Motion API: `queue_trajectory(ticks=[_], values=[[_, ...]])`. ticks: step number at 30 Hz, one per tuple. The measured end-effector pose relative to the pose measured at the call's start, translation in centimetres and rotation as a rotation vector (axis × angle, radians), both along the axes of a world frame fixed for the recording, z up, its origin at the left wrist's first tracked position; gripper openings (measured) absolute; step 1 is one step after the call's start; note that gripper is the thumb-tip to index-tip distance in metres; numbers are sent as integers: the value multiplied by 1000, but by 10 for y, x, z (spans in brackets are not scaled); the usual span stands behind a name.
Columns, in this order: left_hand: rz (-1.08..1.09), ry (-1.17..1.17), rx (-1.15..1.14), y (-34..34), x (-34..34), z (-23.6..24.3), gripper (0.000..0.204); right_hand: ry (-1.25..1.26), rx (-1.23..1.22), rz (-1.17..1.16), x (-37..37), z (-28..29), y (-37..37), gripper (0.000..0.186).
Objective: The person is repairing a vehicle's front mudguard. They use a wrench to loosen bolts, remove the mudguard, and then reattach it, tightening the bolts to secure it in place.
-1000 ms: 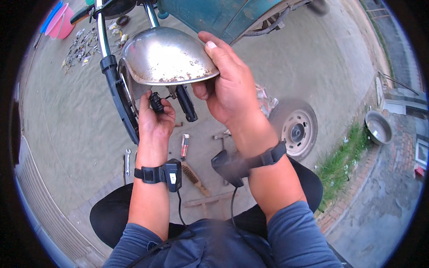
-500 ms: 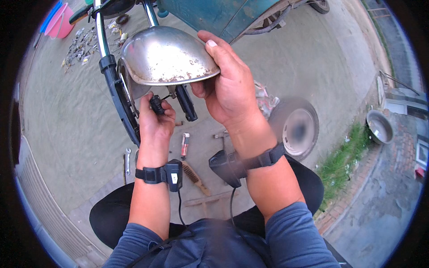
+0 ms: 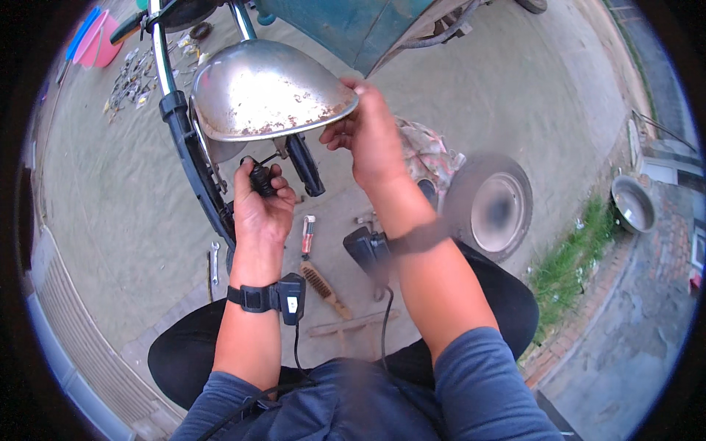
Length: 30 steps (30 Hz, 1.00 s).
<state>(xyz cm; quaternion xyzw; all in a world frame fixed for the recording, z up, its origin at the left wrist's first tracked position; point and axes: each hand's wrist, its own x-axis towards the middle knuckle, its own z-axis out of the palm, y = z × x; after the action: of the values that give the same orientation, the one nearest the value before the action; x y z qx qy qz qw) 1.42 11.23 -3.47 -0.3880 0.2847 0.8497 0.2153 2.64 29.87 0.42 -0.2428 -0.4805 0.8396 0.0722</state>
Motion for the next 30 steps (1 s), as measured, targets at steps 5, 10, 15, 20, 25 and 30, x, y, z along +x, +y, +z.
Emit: queue_trajectory(ticks=[5,10,15,20,25,30], values=[[-66,10,-69,3,1,8,25,-123,555,334,5,-120,-26,80],[-88,75,-58,-6,4,1,26,-186,277,485,-15,-110,-35,79],[-99,140,1,-11,8,-11,26,-168,285,496,-19,-115,-44,52],[-155,298,-26,-18,19,-27,26,-167,448,499,-23,-121,-47,72],[-216,388,-123,-19,23,-31,27,-129,524,463,-22,-122,-47,66],[-310,476,-271,-30,28,-48,37,-186,638,477,-20,-111,-50,39]])
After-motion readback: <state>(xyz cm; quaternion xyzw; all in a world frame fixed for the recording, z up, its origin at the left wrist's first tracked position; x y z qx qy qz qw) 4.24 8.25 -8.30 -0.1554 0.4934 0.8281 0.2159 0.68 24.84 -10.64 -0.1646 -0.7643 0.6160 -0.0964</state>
